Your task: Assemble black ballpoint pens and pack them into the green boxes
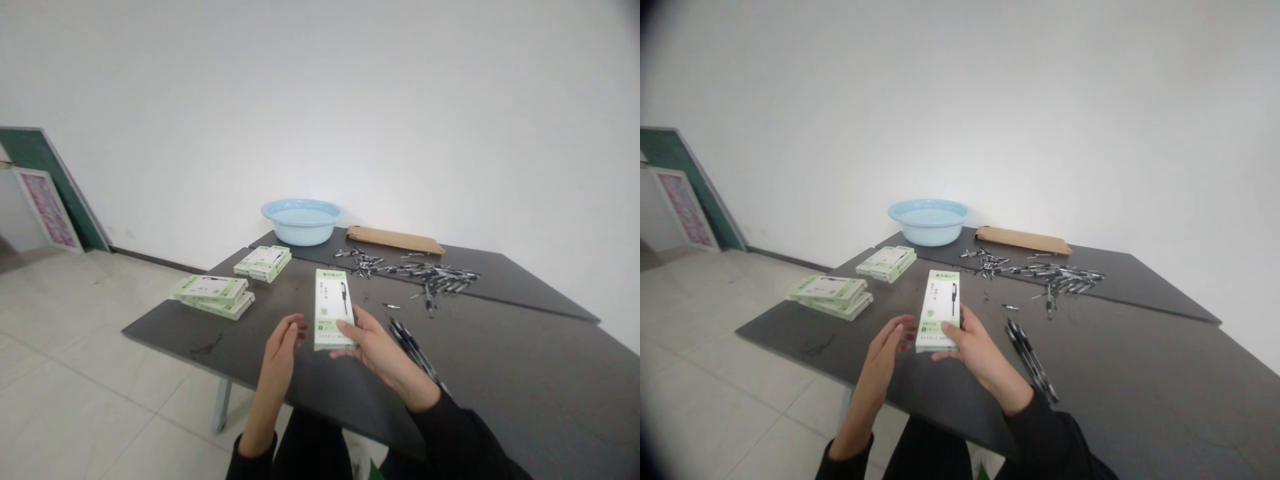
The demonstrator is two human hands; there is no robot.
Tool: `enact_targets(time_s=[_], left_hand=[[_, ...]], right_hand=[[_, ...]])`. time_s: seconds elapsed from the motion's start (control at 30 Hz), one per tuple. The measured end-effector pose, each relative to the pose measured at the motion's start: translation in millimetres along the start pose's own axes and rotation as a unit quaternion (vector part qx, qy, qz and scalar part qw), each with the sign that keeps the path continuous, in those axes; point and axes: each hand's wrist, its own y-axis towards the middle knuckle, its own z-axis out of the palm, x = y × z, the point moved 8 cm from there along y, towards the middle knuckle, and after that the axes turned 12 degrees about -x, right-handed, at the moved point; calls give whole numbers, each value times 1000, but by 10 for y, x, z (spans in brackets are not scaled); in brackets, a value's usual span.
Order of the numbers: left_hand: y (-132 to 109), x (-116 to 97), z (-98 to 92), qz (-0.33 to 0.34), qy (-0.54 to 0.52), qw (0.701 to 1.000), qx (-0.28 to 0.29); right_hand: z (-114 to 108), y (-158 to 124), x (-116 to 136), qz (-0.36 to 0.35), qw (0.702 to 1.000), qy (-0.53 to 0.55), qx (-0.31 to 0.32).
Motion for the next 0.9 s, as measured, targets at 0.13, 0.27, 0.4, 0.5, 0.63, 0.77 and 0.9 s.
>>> enact_targets(time_s=[0.13, 0.27, 0.4, 0.5, 0.63, 0.77, 0.9], left_hand=[[209, -207, -269, 34, 33, 998, -49], [331, -461, -164, 42, 59, 997, -3], [469, -686, -158, 113, 48, 992, -14], [739, -829, -393, 129, 111, 984, -54], [1391, -1301, -783, 165, 339, 916, -139], [2264, -1660, -899, 191, 486, 834, -178], [3022, -1329, -789, 166, 621, 761, -88]], right_hand=[[266, 312, 21, -35, 998, -44, 11], [711, 344, 63, -200, 970, -138, 24], [1115, 140, 35, -310, 918, -219, 111], [1054, 33, -30, -277, 902, -298, 145], [627, -81, -111, -225, 890, -370, 143], [143, -108, -379, -139, 900, -391, 133], [-165, -87, -542, -110, 909, -392, 87]])
